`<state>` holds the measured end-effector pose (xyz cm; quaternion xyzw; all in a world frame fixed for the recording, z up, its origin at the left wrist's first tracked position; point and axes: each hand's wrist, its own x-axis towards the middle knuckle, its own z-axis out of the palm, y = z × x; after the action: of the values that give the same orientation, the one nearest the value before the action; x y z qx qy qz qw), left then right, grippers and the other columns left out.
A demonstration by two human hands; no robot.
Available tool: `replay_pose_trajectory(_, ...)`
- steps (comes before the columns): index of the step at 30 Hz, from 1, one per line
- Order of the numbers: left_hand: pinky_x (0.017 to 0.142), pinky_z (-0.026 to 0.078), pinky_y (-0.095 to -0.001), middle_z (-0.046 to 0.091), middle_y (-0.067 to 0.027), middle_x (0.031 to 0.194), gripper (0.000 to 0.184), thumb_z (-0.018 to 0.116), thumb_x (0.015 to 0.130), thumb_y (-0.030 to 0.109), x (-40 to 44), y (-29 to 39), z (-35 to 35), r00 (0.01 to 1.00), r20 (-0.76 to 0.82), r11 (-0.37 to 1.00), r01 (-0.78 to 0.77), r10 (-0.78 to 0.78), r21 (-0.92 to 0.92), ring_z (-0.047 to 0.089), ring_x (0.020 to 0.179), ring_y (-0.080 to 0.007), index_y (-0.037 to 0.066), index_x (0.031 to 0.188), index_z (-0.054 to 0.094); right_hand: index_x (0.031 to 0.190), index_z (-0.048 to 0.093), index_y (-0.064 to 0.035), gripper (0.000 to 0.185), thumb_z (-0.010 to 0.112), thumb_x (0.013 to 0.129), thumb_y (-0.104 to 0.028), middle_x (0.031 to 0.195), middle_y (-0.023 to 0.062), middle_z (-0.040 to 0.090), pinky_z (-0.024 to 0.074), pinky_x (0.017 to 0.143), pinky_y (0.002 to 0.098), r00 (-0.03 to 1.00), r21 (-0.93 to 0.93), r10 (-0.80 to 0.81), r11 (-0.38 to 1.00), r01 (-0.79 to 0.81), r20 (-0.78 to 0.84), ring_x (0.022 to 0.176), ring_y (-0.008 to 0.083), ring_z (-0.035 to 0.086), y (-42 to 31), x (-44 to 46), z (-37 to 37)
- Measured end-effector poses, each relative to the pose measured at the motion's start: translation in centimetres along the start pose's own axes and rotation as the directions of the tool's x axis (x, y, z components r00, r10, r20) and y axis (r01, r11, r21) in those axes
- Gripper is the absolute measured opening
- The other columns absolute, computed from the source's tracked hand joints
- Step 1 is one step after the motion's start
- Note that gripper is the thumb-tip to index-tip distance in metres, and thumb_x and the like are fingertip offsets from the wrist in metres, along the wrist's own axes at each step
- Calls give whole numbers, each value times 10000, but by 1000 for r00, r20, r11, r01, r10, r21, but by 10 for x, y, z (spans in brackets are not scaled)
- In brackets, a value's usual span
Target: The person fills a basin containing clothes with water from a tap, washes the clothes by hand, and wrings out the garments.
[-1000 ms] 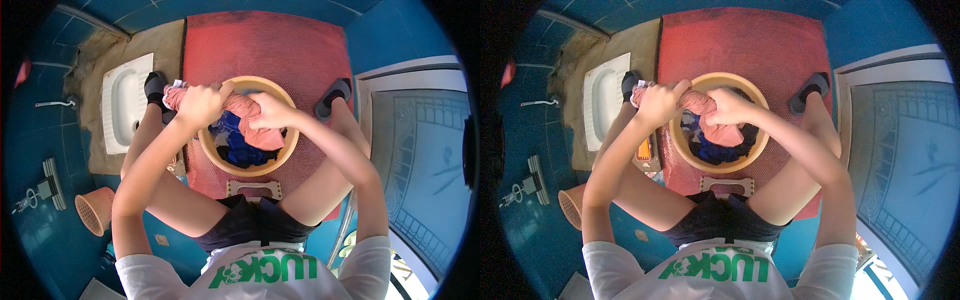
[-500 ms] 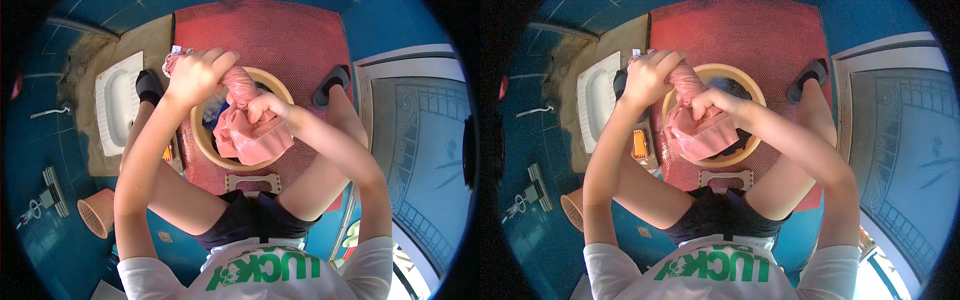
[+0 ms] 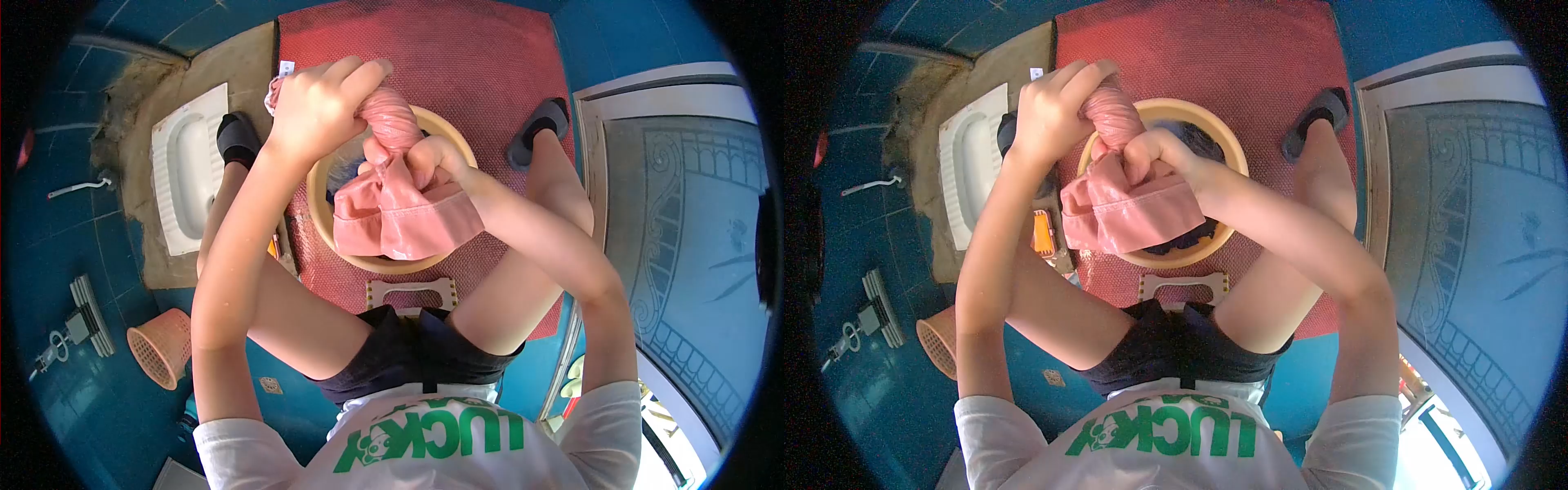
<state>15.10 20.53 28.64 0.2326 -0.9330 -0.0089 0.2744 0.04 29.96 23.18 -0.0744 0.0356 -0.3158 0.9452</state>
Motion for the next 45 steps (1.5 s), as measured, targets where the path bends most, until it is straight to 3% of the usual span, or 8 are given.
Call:
replay_pose_trajectory(9,552,496,-355,598,-62,761,408,633,544,69,0,0,-6,997,-5,997,82,-82,-12,610,660,-259,139,943,583,894,527,-13,317,488,580,-27,833,118,585,462,788,295,978,-269,-77,963,23,-193,801,210,585,-18,2,21)
replay_pose_trajectory(18,857,433,-357,579,-163,1036,608,693,556,63,-23,3,-24,873,455,809,392,-176,-438,541,999,-338,55,1139,520,822,591,-22,243,627,586,-67,734,62,593,473,565,256,874,-709,-70,618,-340,-481,630,147,578,-30,5,26)
replay_pose_trajectory(23,809,468,-382,562,-136,1079,814,714,529,93,-26,30,-7,959,242,843,3,151,-538,571,935,-326,90,1284,409,777,611,-26,164,634,624,-79,676,50,609,477,517,257,774,-514,85,702,-493,-628,564,144,585,-20,9,13)
replay_pose_trajectory(33,641,490,-426,609,-182,870,909,670,560,230,-37,24,-7,876,481,897,228,-20,-380,601,740,-363,126,1362,256,888,638,-48,300,641,711,-290,888,59,635,495,738,275,839,-320,16,920,-226,-544,834,147,611,-18,-3,14)
replay_pose_trajectory(39,767,476,-424,564,-179,1090,676,699,580,330,-35,11,-6,898,440,819,270,-24,-507,552,941,-369,83,1174,492,1074,550,-35,507,590,773,-441,1013,124,597,506,744,316,945,-680,-273,729,80,-181,884,203,604,-25,-8,4)
replay_pose_trajectory(41,811,464,-392,592,-145,1074,613,711,609,294,-36,12,-4,892,449,799,304,-48,-518,585,952,-318,50,1133,508,1045,551,-19,551,548,783,-504,1002,131,597,523,689,303,872,-215,-100,977,-6,-480,833,237,617,-27,1,11)
replay_pose_trajectory(43,831,449,-337,598,-78,1034,526,677,692,271,-41,8,-5,769,554,215,628,-320,-748,577,948,-206,9,1115,508,941,566,-2,547,454,816,-523,877,147,620,526,620,321,906,-401,-87,911,-97,-415,755,250,615,-49,-13,14)
replay_pose_trajectory(45,722,456,-266,576,-46,952,348,537,851,271,-48,1,-11,785,406,400,598,-468,-695,553,815,-122,4,1074,525,921,555,-9,503,373,859,-474,957,141,586,496,604,276,632,-686,-501,724,-68,-592,623,223,595,-52,-19,0)
